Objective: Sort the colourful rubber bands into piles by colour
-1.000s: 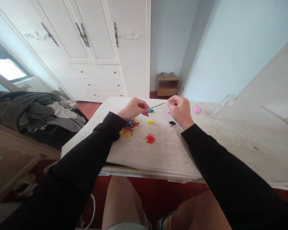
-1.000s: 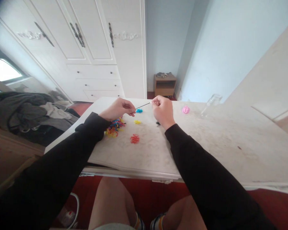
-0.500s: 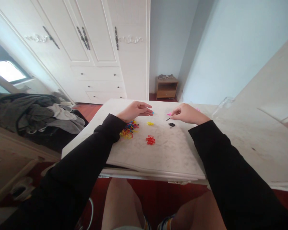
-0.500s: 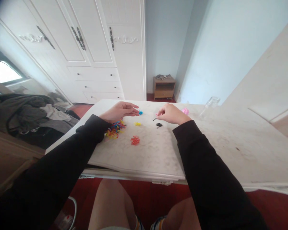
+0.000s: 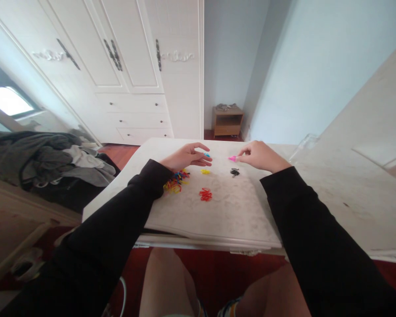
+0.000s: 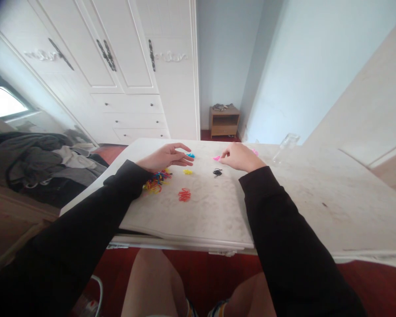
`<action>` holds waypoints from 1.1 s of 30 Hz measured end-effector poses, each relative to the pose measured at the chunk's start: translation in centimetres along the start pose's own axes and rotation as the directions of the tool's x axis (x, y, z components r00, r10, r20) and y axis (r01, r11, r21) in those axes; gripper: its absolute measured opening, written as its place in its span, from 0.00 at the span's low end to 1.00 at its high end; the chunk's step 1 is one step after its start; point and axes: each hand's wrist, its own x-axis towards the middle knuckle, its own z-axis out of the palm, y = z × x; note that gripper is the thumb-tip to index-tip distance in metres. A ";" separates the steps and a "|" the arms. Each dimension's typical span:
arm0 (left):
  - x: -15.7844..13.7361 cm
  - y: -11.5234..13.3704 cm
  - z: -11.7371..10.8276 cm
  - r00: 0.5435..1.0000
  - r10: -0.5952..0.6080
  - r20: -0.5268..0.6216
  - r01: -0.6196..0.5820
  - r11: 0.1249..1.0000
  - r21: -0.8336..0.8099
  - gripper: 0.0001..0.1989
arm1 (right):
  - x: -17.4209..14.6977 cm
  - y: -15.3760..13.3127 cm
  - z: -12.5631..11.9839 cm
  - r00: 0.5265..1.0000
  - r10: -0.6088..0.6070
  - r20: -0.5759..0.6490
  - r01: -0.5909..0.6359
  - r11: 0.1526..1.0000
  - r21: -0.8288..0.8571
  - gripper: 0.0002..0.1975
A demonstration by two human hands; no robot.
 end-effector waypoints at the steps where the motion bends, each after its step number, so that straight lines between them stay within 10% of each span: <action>1: -0.1 0.0 0.1 1.000 0.000 0.011 0.000 1.000 0.001 0.08 | 0.0 -0.4 0.2 0.997 -0.019 -0.078 0.019 1.000 0.002 0.07; 10: -0.3 0.1 0.4 0.990 0.003 0.139 -0.007 1.000 0.023 0.18 | 0.3 -4.4 4.6 0.933 -0.284 -0.223 0.329 0.923 0.199 0.20; 22: -0.4 0.3 1.1 0.971 -0.033 0.239 0.020 0.998 0.057 0.23 | 0.5 -4.9 6.2 0.920 -0.285 -0.268 0.354 0.899 0.259 0.14; 33: -0.1 0.7 0.8 0.987 0.149 0.062 -0.160 0.951 0.264 0.14 | 0.5 -4.9 5.5 0.921 -0.201 -0.334 0.295 0.920 0.258 0.12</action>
